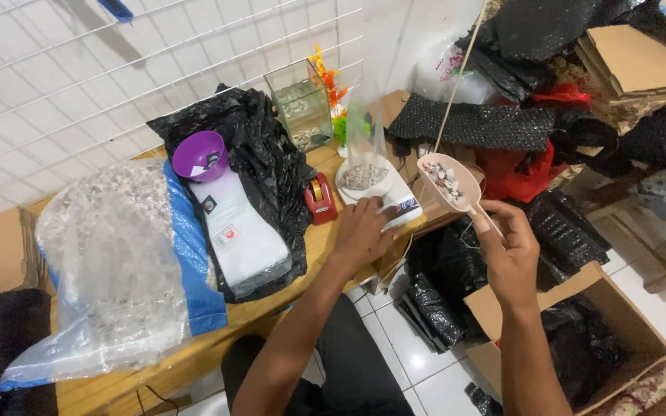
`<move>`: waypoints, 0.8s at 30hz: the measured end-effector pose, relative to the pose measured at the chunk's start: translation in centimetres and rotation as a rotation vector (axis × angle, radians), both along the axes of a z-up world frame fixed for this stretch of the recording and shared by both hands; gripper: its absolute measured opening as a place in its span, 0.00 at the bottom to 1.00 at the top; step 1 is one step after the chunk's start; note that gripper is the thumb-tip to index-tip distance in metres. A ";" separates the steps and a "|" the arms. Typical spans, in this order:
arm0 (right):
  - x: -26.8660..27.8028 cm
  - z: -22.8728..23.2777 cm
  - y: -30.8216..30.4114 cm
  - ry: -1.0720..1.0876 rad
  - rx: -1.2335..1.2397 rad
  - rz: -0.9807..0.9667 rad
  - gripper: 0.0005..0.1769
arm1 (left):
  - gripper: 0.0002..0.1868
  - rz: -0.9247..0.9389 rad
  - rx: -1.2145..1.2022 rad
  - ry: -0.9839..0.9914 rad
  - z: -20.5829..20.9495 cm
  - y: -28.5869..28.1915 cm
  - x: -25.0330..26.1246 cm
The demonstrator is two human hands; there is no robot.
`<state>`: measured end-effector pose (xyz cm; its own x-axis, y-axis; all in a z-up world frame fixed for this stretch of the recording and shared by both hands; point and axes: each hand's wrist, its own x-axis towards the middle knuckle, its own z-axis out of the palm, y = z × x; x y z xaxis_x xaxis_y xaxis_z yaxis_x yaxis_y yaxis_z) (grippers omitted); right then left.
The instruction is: The person scoops small white pebbles from a large plastic bag using a pink scoop and pours them into a small plastic bag placed on a digital scale. The person repeatedly adds pebbles to the bag on the scale to reach a target weight.
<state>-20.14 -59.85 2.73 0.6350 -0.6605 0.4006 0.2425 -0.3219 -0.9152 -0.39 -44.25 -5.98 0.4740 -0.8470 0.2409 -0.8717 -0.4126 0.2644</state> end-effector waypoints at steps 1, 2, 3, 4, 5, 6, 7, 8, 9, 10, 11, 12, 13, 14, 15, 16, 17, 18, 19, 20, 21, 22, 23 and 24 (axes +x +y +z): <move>-0.2 -0.2 -0.2 0.001 -0.001 0.000 0.15 | 0.20 0.000 -0.001 0.001 -0.7 -0.3 0.5; -0.2 -0.5 -0.4 0.005 0.009 -0.009 0.15 | 0.17 0.082 -0.243 -0.057 -1.4 -0.5 1.2; -0.3 -0.8 -0.5 0.010 0.020 -0.017 0.16 | 0.15 0.165 -0.485 -0.115 -2.1 -0.8 1.8; -0.3 -1.0 -0.6 0.012 0.021 -0.020 0.16 | 0.15 0.163 -0.484 -0.112 -1.3 -0.6 2.3; -0.3 -1.1 -0.7 0.018 0.028 -0.030 0.16 | 0.18 0.296 -0.604 -0.072 -0.4 -0.5 2.7; -0.2 -1.3 -0.8 0.023 0.033 -0.037 0.16 | 0.23 0.433 -0.725 -0.033 0.4 -0.4 3.3; -0.2 -0.9 -0.4 0.025 0.033 -0.037 0.16 | 0.23 0.434 -0.724 -0.031 2.2 -0.3 2.9; -0.1 -0.6 0.0 0.051 0.040 -0.062 0.17 | 0.30 0.319 -0.842 0.075 4.2 -0.2 2.7; 0.1 -0.2 0.4 0.078 0.046 -0.088 0.17 | 0.39 0.199 -0.955 0.182 6.2 -0.1 2.5; 0.4 -0.8 0.5 0.080 0.048 -0.091 0.17 | 0.39 0.198 -0.952 0.185 7.9 0.1 2.4; 0.7 -1.4 0.7 0.094 0.066 -0.102 0.20 | 0.50 0.221 -0.860 0.365 9.5 0.3 2.3; 1.1 -2.0 0.8 0.109 0.082 -0.113 0.24 | 0.62 0.243 -0.765 0.543 11.1 0.4 2.2; 1.3 -2.4 0.9 0.112 0.082 -0.115 0.24 | 0.62 0.242 -0.764 0.546 11.3 -0.1 2.9; 1.6 -2.7 0.9 0.159 0.090 -0.104 0.22 | 0.46 0.270 -0.756 0.511 11.5 -0.5 3.7; 1.9 -3.1 1.0 0.205 0.098 -0.093 0.19 | 0.32 0.296 -0.748 0.476 11.8 -1.0 4.5; 2.3 -3.4 0.9 0.206 0.097 -0.094 0.19 | 0.32 0.295 -0.749 0.477 10.8 -1.5 5.8; 2.6 -3.7 0.9 0.246 0.057 -0.071 0.18 | 0.25 0.305 -0.782 0.495 9.8 -2.0 7.0; 3.0 -4.0 0.8 0.287 0.018 -0.045 0.16 | 0.23 0.318 -0.815 0.512 8.8 -2.4 8.3; 3.4 -4.8 0.5 0.288 0.018 -0.044 0.16 | 0.23 0.319 -0.815 0.513 9.5 -2.3 8.2; 3.7 -5.6 0.3 0.286 -0.007 -0.014 0.16 | 0.18 0.313 -0.857 0.454 10.2 -2.1 8.1; 4.1 -6.4 0.0 0.284 -0.031 0.015 0.16 | 0.14 0.306 -0.899 0.395 11.0 -1.9 8.0; 4.5 -7.1 -0.1 0.285 -0.031 0.016 0.16 | 0.14 0.308 -0.899 0.396 13.6 -1.0 6.3; 4.9 -7.8 -0.2 0.298 -0.073 0.054 0.15 | 0.17 0.303 -0.936 0.386 16.2 0.0 4.6; 5.2 -8.5 -0.3 0.311 -0.113 0.091 0.15 | 0.21 0.297 -0.971 0.377 18.8 0.9 2.9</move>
